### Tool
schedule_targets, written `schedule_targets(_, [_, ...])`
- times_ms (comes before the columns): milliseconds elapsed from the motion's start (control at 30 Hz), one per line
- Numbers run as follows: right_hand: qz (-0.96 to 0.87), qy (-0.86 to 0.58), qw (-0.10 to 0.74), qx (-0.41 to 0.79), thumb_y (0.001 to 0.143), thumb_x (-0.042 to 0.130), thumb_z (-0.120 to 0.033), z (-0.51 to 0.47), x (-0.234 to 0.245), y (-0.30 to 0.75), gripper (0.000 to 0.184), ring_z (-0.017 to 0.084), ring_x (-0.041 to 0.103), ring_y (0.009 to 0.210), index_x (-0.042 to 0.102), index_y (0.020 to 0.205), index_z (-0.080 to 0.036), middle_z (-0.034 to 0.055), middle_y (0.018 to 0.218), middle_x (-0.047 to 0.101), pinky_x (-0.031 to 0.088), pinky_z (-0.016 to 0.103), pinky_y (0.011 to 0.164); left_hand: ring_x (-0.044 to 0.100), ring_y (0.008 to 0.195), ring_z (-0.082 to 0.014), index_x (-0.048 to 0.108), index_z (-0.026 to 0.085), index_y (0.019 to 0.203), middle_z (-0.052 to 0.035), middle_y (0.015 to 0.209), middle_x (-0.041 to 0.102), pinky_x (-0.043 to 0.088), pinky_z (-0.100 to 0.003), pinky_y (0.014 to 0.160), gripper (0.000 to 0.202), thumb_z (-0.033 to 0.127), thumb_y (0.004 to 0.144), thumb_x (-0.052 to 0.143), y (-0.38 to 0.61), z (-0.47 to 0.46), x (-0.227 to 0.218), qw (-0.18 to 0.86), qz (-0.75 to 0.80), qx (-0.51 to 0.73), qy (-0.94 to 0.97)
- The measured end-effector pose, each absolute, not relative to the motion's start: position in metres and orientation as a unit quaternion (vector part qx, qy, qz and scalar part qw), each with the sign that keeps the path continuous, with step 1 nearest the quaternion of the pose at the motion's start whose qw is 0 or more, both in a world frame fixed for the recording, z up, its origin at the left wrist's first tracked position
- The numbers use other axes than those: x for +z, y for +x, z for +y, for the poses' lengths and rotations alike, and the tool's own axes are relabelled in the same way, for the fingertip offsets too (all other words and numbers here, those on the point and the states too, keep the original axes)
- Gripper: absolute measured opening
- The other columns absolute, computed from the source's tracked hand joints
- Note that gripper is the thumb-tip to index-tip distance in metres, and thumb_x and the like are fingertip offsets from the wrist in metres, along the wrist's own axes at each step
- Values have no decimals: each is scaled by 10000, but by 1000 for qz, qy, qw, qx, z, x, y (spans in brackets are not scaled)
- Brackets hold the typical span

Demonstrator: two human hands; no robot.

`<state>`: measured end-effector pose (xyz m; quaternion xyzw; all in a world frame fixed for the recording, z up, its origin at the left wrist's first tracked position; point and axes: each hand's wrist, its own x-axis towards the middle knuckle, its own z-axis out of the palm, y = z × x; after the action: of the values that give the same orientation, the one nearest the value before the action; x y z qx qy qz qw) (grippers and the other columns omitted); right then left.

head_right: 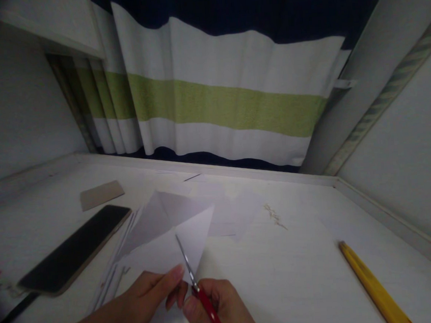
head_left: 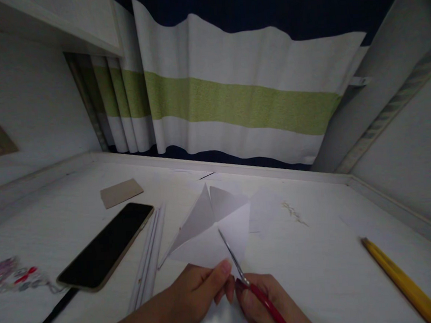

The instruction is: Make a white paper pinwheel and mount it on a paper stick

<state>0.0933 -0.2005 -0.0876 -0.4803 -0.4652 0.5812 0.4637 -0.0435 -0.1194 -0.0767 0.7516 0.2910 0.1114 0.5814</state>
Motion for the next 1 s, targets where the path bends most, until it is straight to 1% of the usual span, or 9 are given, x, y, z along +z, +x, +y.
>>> schedule_targets(100, [-457,-471,476,585,675,496,-599,-201,-85,92,439,80,219,475,514,708,-161,-39,561,340,288,226,513,409,583,-109,401,172,528,40,552,383,330,-207,627,482,476,837,189,-44,-119,-77,585,288,114,749])
schedule_targets(200, [-475,-463,451,598,660,487,-625,-200,-84,93,471,77,235,483,497,712,-157,-15,617,385,278,227,506,411,581,-109,398,173,525,40,550,381,328,-205,623,481,471,837,187,-43,-119,-77,583,283,117,752])
schedule_targets(300, [-491,-476,425,592,670,448,-647,-200,-86,96,512,67,206,450,505,773,-148,-36,563,352,212,221,447,409,577,-108,399,173,524,42,548,380,327,-201,617,477,469,837,192,-43,-119,-77,581,283,120,753])
schedule_targets(400, [-491,-494,418,584,688,442,-633,-200,-88,97,497,66,204,442,501,754,-144,-49,534,311,166,223,421,405,570,-106,399,170,523,43,545,384,326,-204,611,482,474,836,192,-43,-119,-78,583,285,116,752])
schedule_targets(533, [-504,-479,419,584,697,436,-625,-199,-87,97,490,63,214,425,498,723,-140,-54,505,307,151,226,399,409,574,-109,408,167,524,40,545,386,328,-210,616,487,470,835,188,-44,-120,-80,582,289,116,751])
schedule_targets(667, [-491,-468,418,604,707,442,-610,-200,-84,98,465,64,213,435,500,754,-151,-64,516,284,160,224,404,402,540,-105,433,162,519,42,515,369,323,-213,584,487,460,830,204,-43,-119,-80,574,303,129,750])
schedule_targets(767, [-462,-519,409,592,682,477,-610,-204,-81,98,448,59,231,436,447,740,-166,-76,519,287,172,209,400,400,515,-107,453,161,500,39,487,367,313,-220,552,482,448,816,229,-42,-116,-74,560,307,174,750])
schedule_targets(867, [-452,-568,392,564,653,477,-634,-205,-77,98,479,52,284,407,430,747,-167,-80,494,351,204,189,378,400,496,-109,442,166,456,36,454,360,315,-231,541,463,435,793,273,-44,-110,-68,548,331,234,731])
schedule_targets(1000, [-470,-590,420,505,695,442,-609,-194,-75,105,448,58,334,316,433,591,-173,-63,369,405,243,186,324,406,487,-108,403,179,445,36,462,398,339,-235,521,354,406,716,412,-50,-97,-71,556,344,341,676])
